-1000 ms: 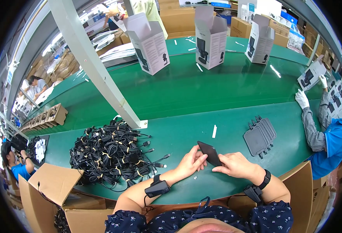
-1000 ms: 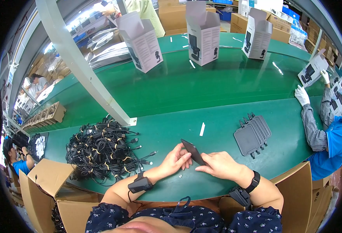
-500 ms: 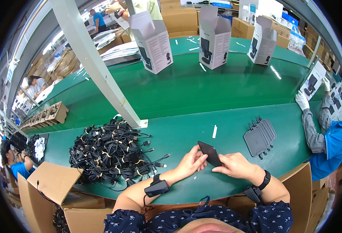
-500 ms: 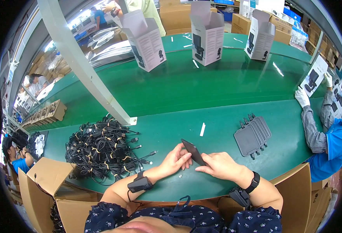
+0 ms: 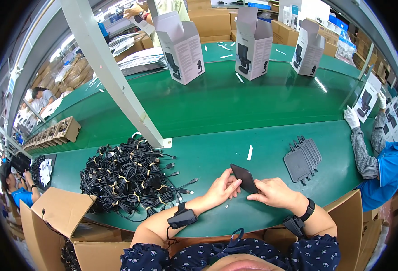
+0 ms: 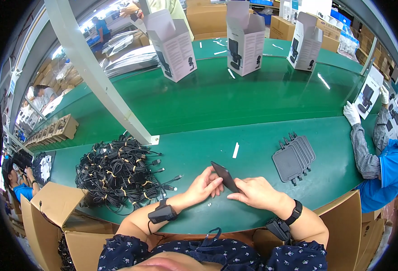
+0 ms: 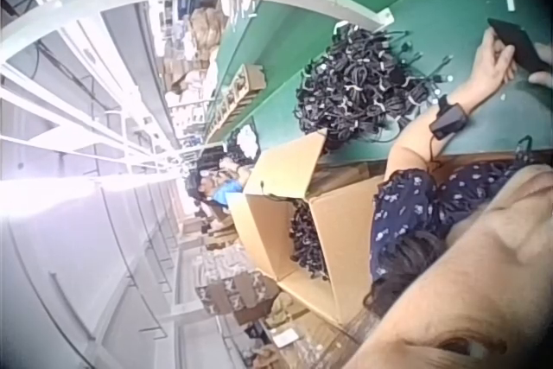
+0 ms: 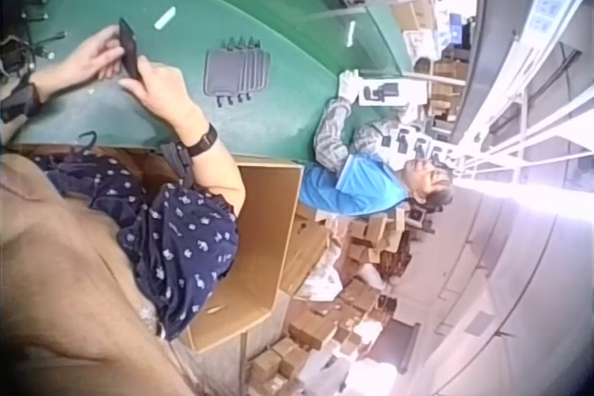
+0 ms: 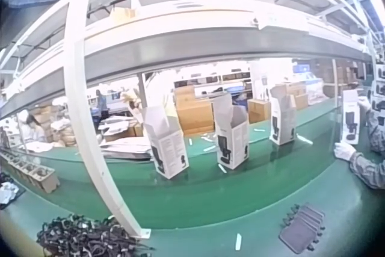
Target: The person picks up a cable and a base, connects them, and places the assembly into a box. They then take another base plate, peel off a backing, and place it into the box before closing the lid.
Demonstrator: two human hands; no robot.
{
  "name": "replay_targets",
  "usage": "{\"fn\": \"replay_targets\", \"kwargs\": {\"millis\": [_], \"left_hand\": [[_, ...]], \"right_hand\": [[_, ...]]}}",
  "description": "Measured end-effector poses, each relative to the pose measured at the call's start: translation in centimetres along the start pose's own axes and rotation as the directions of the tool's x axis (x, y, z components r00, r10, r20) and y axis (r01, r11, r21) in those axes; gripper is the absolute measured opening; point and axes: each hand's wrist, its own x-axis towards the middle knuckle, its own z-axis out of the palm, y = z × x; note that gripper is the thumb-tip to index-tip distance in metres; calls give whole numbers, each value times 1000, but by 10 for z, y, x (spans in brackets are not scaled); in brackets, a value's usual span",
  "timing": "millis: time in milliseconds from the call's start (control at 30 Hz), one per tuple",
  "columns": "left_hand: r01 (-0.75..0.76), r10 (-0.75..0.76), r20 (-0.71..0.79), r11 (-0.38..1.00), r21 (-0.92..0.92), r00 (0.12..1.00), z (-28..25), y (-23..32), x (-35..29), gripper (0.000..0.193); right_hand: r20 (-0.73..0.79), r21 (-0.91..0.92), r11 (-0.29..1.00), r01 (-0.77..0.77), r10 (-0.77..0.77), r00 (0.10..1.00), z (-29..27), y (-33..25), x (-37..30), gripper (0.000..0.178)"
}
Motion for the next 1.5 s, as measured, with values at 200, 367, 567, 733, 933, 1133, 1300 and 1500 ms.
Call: {"fn": "replay_targets", "kwargs": {"millis": [200, 367, 567, 733, 933, 1133, 1300, 1500], "left_hand": [[0, 0, 0, 1000, -4, 1000, 0, 0, 0, 38], [-3, 3, 1, 1000, 0, 1000, 0, 2, 0, 38], [0, 0, 2, 1000, 2, 1000, 0, 3, -1, 39], [7, -7, 2, 1000, 9, 1000, 0, 4, -1, 39], [5, -5, 3, 1000, 16, 1000, 0, 3, -1, 39], [5, -5, 7, 1000, 10, 1000, 1, 4, -1, 39], [8, -8, 4, 1000, 9, 1000, 0, 4, 0, 39], [11, -11, 5, 1000, 1, 1000, 0, 2, -1, 39]], "right_hand": [[2, -2, 1000, 3, -3, 1000, 0, 0, 0, 39], [-6, 1, 1000, 5, -5, 1000, -1, 0, 1, 39], [0, -5, 1000, 5, -5, 1000, 0, 0, 0, 39], [-8, -3, 1000, 13, -13, 1000, 0, 0, 0, 39], [-15, -3, 1000, 18, -18, 1000, 1, 1, 0, 38], [-32, -13, 999, 29, -30, 999, 1, 1, -2, 39], [-25, -13, 999, 30, -31, 999, 1, 1, -1, 39], [-14, -8, 1000, 23, -23, 1000, 1, 0, 0, 39]]}}
